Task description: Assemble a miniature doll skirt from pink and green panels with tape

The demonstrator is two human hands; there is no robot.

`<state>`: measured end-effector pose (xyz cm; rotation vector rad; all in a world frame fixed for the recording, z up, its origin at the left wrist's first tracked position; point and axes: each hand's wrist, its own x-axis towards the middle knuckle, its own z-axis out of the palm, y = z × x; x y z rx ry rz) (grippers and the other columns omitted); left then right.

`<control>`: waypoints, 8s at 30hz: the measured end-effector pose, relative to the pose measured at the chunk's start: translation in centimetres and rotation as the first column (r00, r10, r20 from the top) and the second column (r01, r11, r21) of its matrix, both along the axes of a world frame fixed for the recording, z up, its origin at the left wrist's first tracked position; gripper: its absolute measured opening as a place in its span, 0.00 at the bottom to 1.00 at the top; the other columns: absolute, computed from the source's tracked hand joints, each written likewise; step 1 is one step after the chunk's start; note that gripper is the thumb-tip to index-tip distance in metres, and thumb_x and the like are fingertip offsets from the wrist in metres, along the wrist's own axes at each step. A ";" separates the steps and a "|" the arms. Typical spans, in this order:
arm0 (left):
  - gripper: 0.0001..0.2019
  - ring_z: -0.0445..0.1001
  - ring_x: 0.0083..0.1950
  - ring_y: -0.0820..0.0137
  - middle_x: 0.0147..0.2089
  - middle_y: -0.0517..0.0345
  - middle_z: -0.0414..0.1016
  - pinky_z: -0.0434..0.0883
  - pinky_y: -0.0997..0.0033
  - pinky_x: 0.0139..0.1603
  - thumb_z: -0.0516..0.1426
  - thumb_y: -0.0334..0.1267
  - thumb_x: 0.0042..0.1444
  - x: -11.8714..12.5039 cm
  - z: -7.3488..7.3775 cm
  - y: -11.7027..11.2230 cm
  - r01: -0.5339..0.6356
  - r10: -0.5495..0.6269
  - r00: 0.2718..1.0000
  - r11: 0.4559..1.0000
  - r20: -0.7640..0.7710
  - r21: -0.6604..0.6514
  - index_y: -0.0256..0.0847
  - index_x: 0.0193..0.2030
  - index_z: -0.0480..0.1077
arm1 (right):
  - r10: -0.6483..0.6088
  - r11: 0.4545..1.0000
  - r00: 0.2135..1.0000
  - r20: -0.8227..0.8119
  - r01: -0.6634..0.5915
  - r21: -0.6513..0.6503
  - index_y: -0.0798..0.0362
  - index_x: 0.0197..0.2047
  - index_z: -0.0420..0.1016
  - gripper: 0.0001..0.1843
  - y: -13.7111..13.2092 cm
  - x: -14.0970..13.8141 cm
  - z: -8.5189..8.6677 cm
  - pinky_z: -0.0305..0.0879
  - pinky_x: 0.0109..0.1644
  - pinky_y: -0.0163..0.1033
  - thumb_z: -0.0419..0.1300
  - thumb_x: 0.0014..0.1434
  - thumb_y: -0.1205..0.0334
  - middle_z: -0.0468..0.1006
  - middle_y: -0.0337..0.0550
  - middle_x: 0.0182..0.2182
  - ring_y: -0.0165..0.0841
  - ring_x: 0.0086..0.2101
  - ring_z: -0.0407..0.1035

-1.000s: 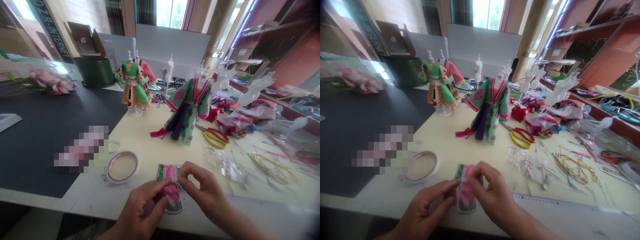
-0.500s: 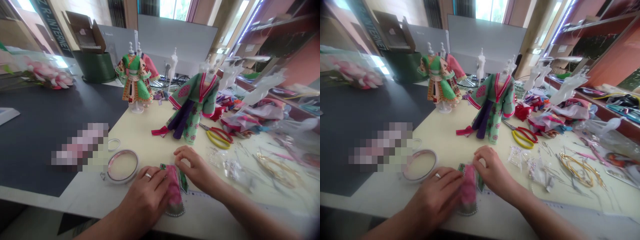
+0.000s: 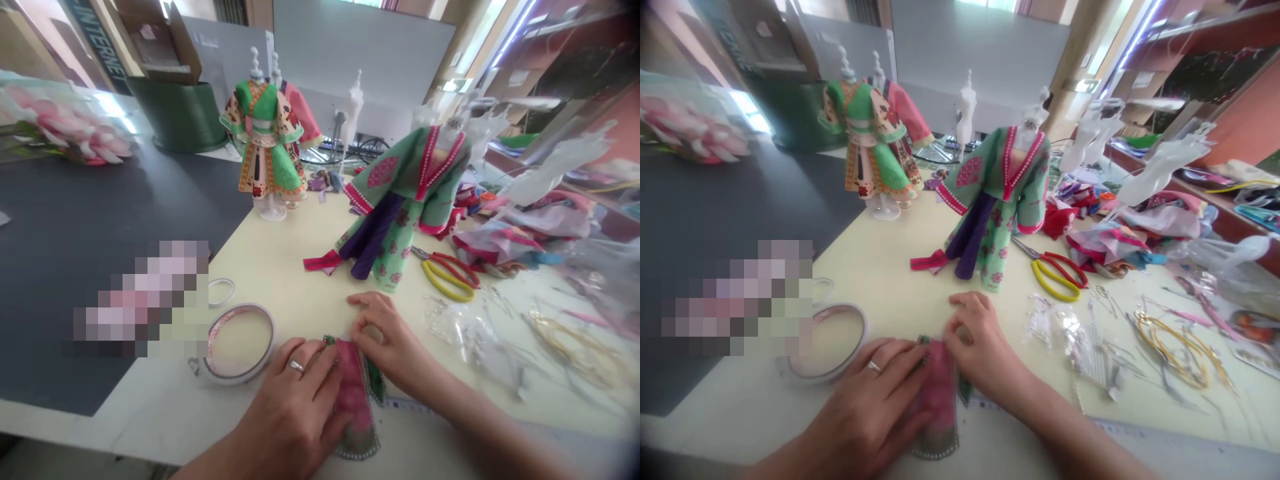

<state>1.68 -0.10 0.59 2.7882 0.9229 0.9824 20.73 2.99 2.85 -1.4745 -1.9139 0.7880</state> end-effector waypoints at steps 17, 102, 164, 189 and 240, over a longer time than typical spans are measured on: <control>0.19 0.68 0.50 0.53 0.48 0.43 0.74 0.63 0.48 0.52 0.53 0.39 0.60 -0.1 -0.8 -0.1 -0.013 0.012 1.000 0.999 -0.021 -0.049 0.29 0.53 0.69 | 0.028 0.998 0.994 0.103 -0.034 0.060 0.50 0.25 0.68 0.09 -0.2 -0.4 -0.2 0.56 0.60 0.54 0.55 0.55 0.71 0.67 0.48 0.53 0.41 0.60 0.51; 0.22 0.66 0.55 0.52 0.53 0.43 0.73 0.56 0.48 0.59 0.56 0.43 0.58 -0.2 -0.7 -0.2 -0.016 0.012 0.999 0.996 -0.053 -0.082 0.30 0.54 0.69 | 0.012 0.996 0.981 0.196 -0.029 0.084 0.52 0.25 0.69 0.08 -0.1 -0.5 -0.6 0.57 0.59 0.52 0.55 0.54 0.71 0.66 0.51 0.54 0.42 0.58 0.53; 0.34 0.63 0.58 0.50 0.57 0.46 0.71 0.45 0.43 0.64 0.56 0.55 0.54 -0.3 0.3 -0.2 0.010 -0.033 0.986 0.990 -0.166 -0.139 0.31 0.61 0.62 | -0.047 0.992 0.975 0.219 0.019 0.125 0.50 0.31 0.61 0.11 -0.1 -0.5 -0.8 0.57 0.57 0.55 0.57 0.47 0.72 0.68 0.50 0.52 0.43 0.54 0.58; 0.33 0.66 0.56 0.50 0.54 0.46 0.73 0.49 0.42 0.63 0.57 0.55 0.54 -0.2 0.7 -0.3 -0.002 -0.017 0.986 0.993 -0.164 -0.121 0.30 0.58 0.64 | -0.051 0.992 0.984 0.170 0.030 0.120 0.49 0.34 0.60 0.13 0.4 -0.2 -1.1 0.55 0.58 0.53 0.56 0.46 0.73 0.68 0.48 0.50 0.42 0.52 0.59; 0.32 0.64 0.58 0.47 0.54 0.44 0.74 0.47 0.41 0.64 0.56 0.54 0.55 0.1 1.0 -0.3 -0.029 0.023 0.989 0.999 -0.145 -0.038 0.28 0.57 0.66 | -0.072 0.994 0.983 0.171 0.056 0.098 0.51 0.40 0.63 0.16 0.3 -0.5 -1.3 0.52 0.60 0.50 0.57 0.46 0.72 0.68 0.48 0.51 0.41 0.53 0.57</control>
